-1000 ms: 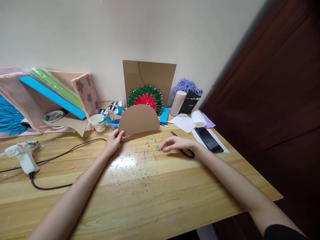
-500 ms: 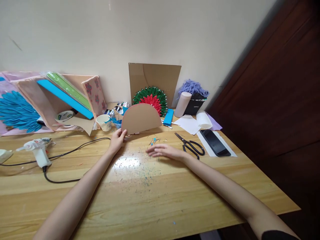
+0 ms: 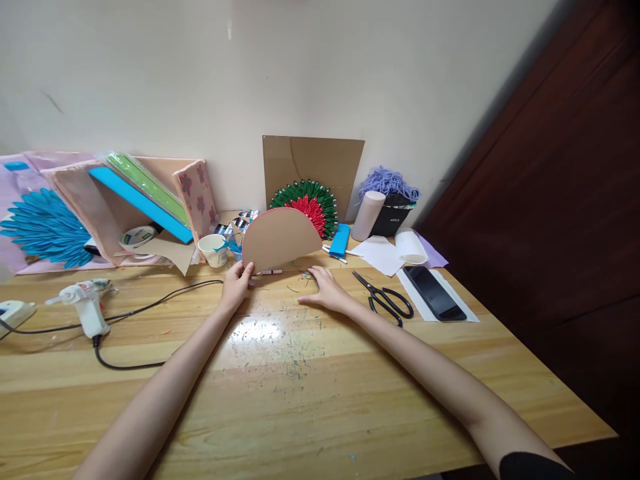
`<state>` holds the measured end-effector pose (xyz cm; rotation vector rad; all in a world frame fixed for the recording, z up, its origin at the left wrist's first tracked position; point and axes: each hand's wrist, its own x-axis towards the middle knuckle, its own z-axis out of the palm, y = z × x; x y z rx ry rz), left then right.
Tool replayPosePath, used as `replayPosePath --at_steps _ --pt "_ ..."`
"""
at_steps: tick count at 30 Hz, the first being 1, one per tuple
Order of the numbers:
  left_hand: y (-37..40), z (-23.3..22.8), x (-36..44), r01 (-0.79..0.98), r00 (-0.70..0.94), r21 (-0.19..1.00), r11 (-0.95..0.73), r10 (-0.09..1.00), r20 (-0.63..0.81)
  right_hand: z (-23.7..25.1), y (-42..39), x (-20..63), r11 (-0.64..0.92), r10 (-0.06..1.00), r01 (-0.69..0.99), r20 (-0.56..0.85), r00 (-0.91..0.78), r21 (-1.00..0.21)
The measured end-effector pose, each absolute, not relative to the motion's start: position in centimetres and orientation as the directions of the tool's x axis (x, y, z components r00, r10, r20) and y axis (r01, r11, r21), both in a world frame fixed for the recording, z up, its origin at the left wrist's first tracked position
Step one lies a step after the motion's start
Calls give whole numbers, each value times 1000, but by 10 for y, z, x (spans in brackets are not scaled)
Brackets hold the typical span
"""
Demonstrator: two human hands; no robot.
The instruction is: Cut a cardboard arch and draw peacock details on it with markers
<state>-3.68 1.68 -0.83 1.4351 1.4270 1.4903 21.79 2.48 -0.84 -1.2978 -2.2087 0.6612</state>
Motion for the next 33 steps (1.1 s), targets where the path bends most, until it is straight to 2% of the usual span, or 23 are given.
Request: replayPosePath --at_steps 5,14,20,26,30,33 --pt "16 -7 -37 212 -234 950 -228 932 276 -8 24 193 590 800 568 317 -510 -575" --pt "17 -10 -37 175 -231 954 -244 931 281 -1 31 189 552 831 618 305 -466 -559" --pt "17 -11 -37 142 -225 964 -223 942 251 7 38 191 497 860 596 263 -438 -631" --pt "18 -13 -36 105 -189 975 -194 959 211 58 65 185 487 860 466 311 -406 -739" --pt "16 -16 -35 116 -141 977 -176 971 192 95 96 140 532 837 416 383 -392 -737" --pt "13 -16 -35 143 -120 972 -187 971 205 103 116 94 553 825 438 392 -408 -709"
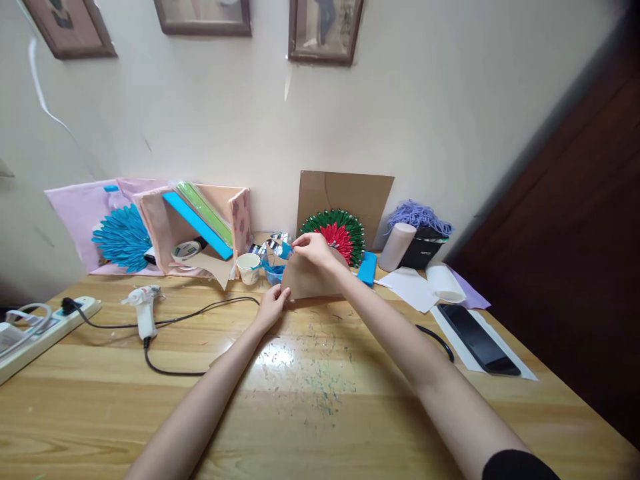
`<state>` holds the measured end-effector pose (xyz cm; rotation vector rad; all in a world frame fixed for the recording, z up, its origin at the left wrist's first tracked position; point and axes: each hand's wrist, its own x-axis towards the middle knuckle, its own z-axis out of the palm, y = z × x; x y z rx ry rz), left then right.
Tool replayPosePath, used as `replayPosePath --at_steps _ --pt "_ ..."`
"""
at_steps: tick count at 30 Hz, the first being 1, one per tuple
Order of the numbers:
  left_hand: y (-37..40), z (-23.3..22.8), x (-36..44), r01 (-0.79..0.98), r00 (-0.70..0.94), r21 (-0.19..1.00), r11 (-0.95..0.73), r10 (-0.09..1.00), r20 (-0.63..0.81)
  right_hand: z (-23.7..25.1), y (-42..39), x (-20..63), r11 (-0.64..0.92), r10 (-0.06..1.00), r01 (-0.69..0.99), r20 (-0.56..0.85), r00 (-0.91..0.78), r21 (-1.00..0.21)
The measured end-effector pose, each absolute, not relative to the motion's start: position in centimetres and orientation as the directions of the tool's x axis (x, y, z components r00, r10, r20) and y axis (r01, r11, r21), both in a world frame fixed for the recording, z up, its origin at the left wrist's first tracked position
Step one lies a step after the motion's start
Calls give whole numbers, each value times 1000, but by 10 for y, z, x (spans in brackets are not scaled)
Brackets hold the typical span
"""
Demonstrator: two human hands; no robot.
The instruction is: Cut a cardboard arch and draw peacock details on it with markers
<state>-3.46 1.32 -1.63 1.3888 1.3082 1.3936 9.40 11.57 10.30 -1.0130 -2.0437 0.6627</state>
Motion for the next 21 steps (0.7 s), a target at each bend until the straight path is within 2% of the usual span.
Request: replayPosePath --at_steps 6,13,17,21 --pt "11 -15 -35 183 -82 964 -195 974 212 89 130 40 617 772 502 344 -534 -606" --pt "12 -13 -34 160 -51 973 -167 983 177 87 117 47 738 642 434 338 -688 -517" --pt "13 -13 -34 163 -43 973 -163 984 172 93 109 52 747 652 456 398 -646 -484" --pt "13 -13 -36 175 -40 970 -169 983 178 105 108 72 722 690 467 487 -535 -510"
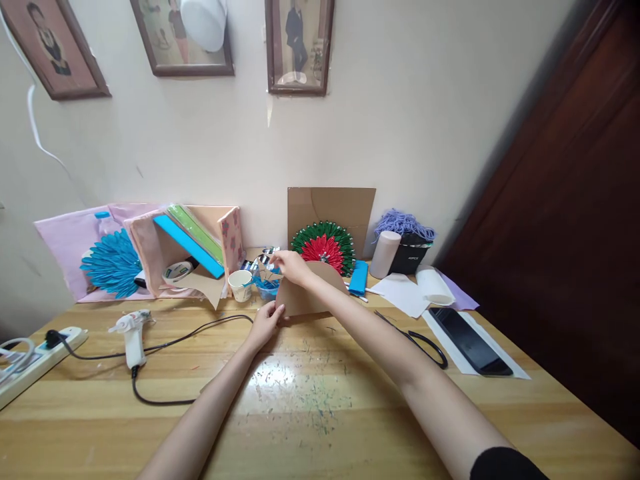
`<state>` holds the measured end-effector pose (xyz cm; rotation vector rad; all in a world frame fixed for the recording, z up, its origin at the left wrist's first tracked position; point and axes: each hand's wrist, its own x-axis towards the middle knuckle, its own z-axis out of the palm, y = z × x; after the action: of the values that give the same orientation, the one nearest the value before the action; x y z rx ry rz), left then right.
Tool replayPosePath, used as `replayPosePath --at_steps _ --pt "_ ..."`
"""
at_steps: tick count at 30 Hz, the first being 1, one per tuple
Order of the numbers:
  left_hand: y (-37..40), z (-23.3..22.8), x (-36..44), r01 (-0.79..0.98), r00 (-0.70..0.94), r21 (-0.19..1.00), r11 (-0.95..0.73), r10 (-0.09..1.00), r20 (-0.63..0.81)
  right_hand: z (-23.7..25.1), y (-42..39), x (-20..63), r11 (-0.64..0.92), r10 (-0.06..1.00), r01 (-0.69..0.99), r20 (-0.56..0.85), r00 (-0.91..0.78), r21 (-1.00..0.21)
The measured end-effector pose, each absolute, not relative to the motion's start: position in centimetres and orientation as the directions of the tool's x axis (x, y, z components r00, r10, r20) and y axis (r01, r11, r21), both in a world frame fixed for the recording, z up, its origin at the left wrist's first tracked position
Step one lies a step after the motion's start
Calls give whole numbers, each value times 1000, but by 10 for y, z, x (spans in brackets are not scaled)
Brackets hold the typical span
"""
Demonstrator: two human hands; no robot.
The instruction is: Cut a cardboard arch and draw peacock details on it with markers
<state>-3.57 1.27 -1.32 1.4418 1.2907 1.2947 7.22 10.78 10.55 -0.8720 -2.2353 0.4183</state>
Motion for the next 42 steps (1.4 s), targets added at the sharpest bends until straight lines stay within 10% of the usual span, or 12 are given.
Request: replayPosePath --at_steps 7,16,28,33,39,42 --pt "14 -15 -36 170 -6 972 -165 986 168 98 117 191 542 832 540 504 -233 -644" --pt "10 -5 -35 189 -2 953 -238 970 242 54 68 267 571 816 376 450 -364 -730" --pt "-1 13 -27 285 -23 916 -284 953 303 45 12 254 787 348 585 924 -157 -197" --pt "-30 40 9 12 370 978 -206 910 187 36 -4 235 744 423 662 830 -363 -90" --pt "-31 46 24 -146 118 989 29 993 -12 46 -28 211 895 417 426 582 -698 -131" --pt "-19 54 1 -16 0 1000 -21 1000 21 61 -18 222 833 537 467 641 -549 -297"
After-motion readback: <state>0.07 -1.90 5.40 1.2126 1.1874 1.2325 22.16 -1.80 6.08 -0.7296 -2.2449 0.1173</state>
